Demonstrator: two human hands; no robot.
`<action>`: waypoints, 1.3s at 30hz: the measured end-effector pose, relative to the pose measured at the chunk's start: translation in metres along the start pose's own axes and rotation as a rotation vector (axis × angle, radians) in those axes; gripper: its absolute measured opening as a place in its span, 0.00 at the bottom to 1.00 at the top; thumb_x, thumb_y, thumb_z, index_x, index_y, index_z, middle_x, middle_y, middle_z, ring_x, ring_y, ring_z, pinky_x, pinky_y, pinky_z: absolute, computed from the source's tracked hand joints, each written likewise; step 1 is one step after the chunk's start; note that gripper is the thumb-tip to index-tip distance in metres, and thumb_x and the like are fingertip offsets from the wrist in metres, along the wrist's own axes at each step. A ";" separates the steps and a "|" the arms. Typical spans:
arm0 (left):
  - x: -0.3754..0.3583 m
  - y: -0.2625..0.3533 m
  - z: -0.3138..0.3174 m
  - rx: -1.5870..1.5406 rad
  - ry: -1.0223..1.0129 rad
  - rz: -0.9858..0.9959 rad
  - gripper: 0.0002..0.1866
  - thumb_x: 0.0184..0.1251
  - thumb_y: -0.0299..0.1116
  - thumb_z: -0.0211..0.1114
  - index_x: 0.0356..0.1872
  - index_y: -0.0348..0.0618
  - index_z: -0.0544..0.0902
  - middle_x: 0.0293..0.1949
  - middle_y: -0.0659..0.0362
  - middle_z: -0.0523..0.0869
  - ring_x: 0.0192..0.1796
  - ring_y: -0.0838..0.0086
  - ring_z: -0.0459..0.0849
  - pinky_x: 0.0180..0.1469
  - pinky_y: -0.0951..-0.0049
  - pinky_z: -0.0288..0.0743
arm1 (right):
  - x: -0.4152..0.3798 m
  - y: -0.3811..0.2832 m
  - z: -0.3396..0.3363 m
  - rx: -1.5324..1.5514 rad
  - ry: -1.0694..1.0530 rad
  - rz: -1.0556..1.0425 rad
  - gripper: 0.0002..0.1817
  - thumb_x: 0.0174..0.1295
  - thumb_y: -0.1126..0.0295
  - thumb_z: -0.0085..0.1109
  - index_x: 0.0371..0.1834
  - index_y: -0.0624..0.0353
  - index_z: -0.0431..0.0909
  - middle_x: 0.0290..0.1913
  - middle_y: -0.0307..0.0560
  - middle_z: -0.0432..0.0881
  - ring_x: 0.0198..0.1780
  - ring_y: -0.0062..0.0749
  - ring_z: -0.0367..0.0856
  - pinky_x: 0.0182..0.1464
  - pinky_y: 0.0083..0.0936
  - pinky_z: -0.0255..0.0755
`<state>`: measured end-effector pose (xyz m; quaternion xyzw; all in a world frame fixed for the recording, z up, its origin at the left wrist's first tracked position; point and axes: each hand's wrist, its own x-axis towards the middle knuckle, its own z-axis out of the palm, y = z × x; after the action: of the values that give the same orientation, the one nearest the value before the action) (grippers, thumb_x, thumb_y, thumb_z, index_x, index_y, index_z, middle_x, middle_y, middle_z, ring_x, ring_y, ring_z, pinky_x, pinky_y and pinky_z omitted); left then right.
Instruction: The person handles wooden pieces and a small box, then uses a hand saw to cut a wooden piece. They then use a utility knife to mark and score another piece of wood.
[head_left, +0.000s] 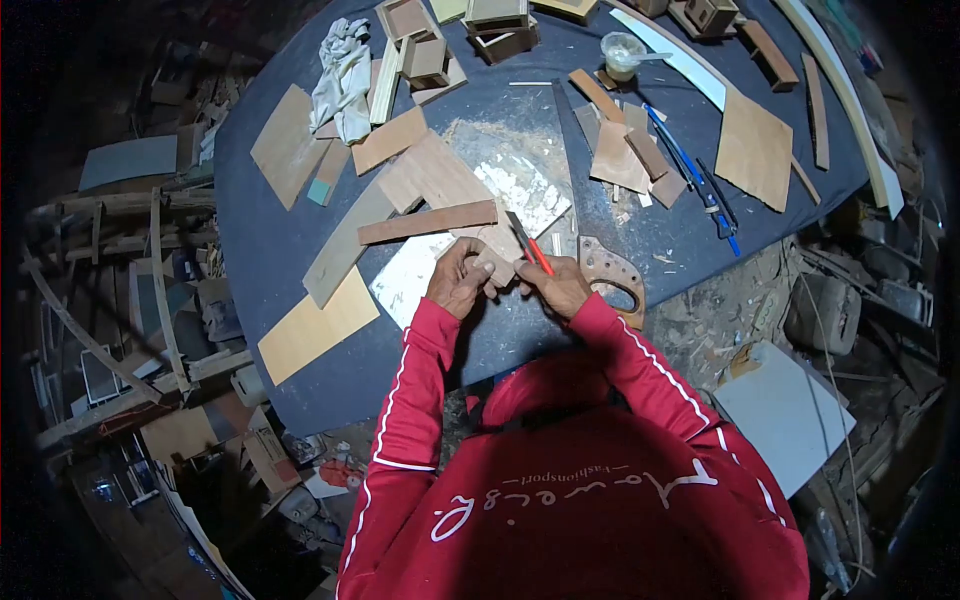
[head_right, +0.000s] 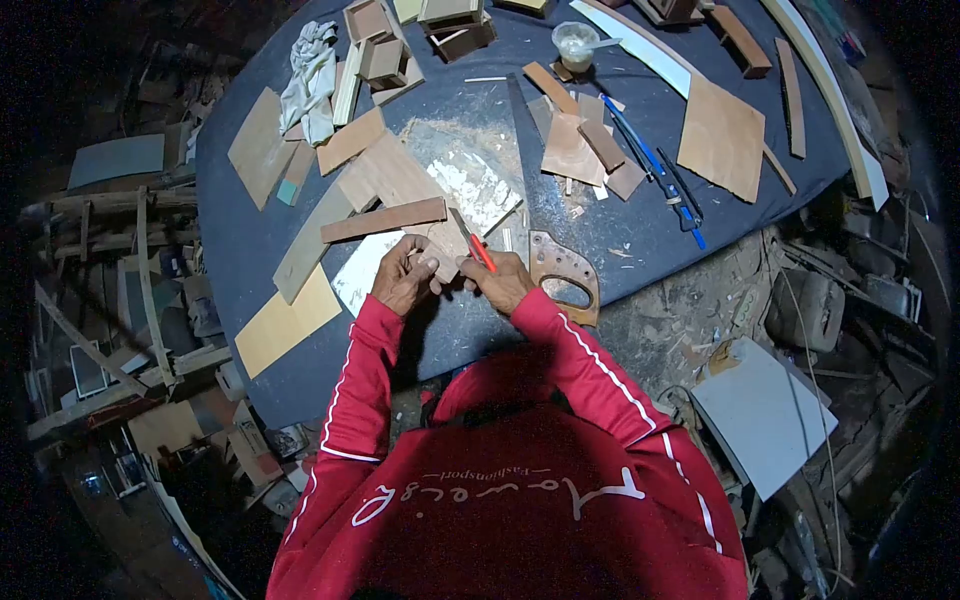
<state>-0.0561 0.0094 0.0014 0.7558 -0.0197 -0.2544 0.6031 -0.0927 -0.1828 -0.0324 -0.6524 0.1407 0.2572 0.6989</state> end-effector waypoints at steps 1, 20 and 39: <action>0.001 -0.002 0.001 -0.025 -0.006 0.018 0.12 0.68 0.26 0.58 0.48 0.31 0.72 0.31 0.52 0.84 0.26 0.73 0.82 0.31 0.75 0.78 | 0.002 0.003 0.001 -0.008 -0.005 -0.001 0.21 0.60 0.53 0.60 0.34 0.66 0.83 0.25 0.47 0.82 0.29 0.32 0.80 0.34 0.31 0.72; -0.018 -0.018 0.030 0.846 0.497 0.417 0.09 0.62 0.26 0.62 0.41 0.34 0.81 0.33 0.43 0.84 0.34 0.48 0.84 0.36 0.57 0.78 | 0.011 0.018 0.004 -0.324 0.063 -0.257 0.25 0.68 0.51 0.48 0.36 0.68 0.77 0.31 0.64 0.79 0.36 0.54 0.79 0.44 0.43 0.70; -0.011 -0.008 0.022 0.986 0.383 0.299 0.04 0.60 0.27 0.64 0.30 0.38 0.79 0.25 0.46 0.82 0.29 0.49 0.82 0.32 0.55 0.75 | -0.004 0.043 0.014 -0.454 -0.061 -0.416 0.31 0.75 0.48 0.31 0.32 0.66 0.73 0.28 0.61 0.78 0.32 0.53 0.78 0.37 0.42 0.69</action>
<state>-0.0767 -0.0043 -0.0051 0.9706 -0.1335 0.0154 0.1997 -0.1216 -0.1689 -0.0651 -0.7986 -0.0780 0.1530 0.5768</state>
